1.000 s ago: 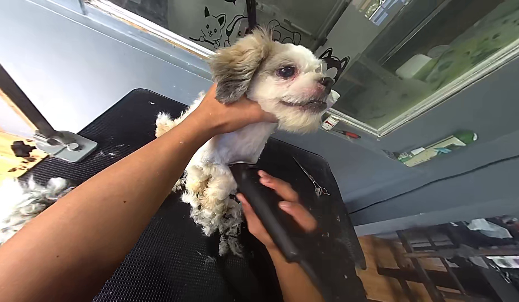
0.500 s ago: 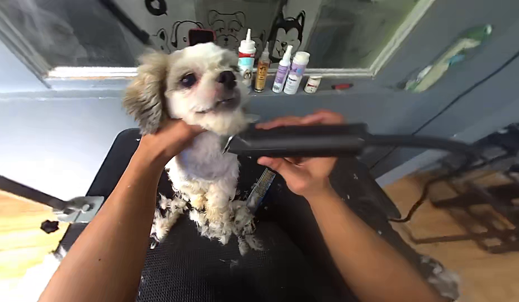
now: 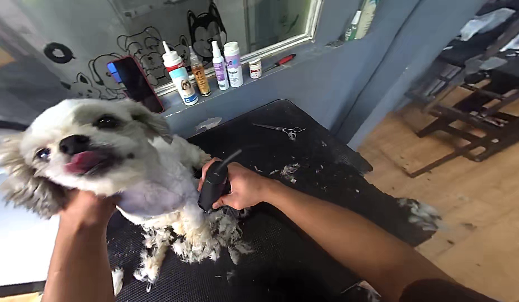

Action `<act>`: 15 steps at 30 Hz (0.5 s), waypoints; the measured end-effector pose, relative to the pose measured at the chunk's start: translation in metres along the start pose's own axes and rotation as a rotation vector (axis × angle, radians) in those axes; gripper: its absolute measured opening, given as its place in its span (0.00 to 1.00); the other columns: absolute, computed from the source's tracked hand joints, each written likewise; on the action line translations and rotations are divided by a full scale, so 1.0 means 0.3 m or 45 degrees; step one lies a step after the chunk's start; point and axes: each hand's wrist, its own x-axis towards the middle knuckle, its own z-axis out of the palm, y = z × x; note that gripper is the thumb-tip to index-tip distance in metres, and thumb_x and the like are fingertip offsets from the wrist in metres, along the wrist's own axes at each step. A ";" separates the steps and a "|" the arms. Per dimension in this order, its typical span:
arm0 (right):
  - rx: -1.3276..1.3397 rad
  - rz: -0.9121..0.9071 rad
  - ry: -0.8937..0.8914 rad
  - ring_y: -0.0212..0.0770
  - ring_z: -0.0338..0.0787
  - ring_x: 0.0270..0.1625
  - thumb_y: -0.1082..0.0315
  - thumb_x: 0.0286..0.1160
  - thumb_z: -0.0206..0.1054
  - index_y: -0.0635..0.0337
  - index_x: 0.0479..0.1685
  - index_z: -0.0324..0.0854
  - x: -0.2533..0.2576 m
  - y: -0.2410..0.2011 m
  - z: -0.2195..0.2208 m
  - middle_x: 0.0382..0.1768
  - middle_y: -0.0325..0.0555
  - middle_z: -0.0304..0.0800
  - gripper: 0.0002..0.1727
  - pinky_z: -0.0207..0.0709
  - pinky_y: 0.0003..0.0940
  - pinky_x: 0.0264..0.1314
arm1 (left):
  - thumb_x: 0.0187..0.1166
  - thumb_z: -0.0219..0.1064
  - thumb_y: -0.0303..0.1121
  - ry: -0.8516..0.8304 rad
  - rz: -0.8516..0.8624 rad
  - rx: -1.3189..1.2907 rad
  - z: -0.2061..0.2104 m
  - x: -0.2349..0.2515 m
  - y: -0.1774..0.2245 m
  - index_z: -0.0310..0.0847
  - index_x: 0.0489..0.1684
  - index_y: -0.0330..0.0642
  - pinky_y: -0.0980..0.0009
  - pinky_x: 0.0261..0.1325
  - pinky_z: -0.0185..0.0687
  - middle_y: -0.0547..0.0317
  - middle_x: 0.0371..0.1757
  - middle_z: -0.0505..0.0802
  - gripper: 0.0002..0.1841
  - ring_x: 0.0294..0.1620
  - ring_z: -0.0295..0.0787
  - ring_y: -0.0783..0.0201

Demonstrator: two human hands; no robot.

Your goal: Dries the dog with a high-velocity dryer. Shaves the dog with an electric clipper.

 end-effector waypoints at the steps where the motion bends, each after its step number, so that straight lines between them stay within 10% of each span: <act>1: -0.009 0.007 0.024 0.34 0.90 0.62 0.73 0.49 0.88 0.66 0.70 0.75 0.004 -0.023 -0.029 0.56 0.44 0.93 0.41 0.84 0.36 0.70 | 0.68 0.76 0.43 -0.032 0.034 -0.039 -0.009 0.002 -0.010 0.81 0.51 0.62 0.81 0.55 0.83 0.85 0.44 0.90 0.15 0.49 0.85 0.86; 4: 0.314 -0.266 0.379 0.46 0.93 0.58 0.83 0.47 0.85 0.72 0.59 0.72 0.046 -0.062 -0.058 0.53 0.56 0.93 0.35 0.89 0.45 0.65 | 0.73 0.73 0.42 0.013 0.040 -0.156 -0.054 -0.013 -0.056 0.82 0.50 0.61 0.78 0.57 0.83 0.82 0.45 0.91 0.11 0.50 0.87 0.83; 7: 0.588 -0.438 0.436 0.54 0.93 0.58 0.89 0.47 0.80 0.71 0.57 0.66 0.097 -0.042 -0.042 0.54 0.63 0.90 0.34 0.89 0.49 0.60 | 0.85 0.47 0.30 0.189 -0.043 -0.210 -0.059 -0.037 -0.064 0.72 0.54 0.50 0.76 0.58 0.83 0.76 0.43 0.88 0.10 0.49 0.85 0.81; 15: 0.471 -0.061 0.265 0.42 0.93 0.55 0.87 0.42 0.83 0.67 0.58 0.76 -0.015 0.055 0.137 0.51 0.49 0.94 0.35 0.89 0.41 0.61 | 0.83 0.42 0.23 0.300 -0.129 -0.141 -0.067 -0.082 -0.028 0.69 0.55 0.43 0.76 0.56 0.83 0.73 0.41 0.86 0.12 0.46 0.85 0.80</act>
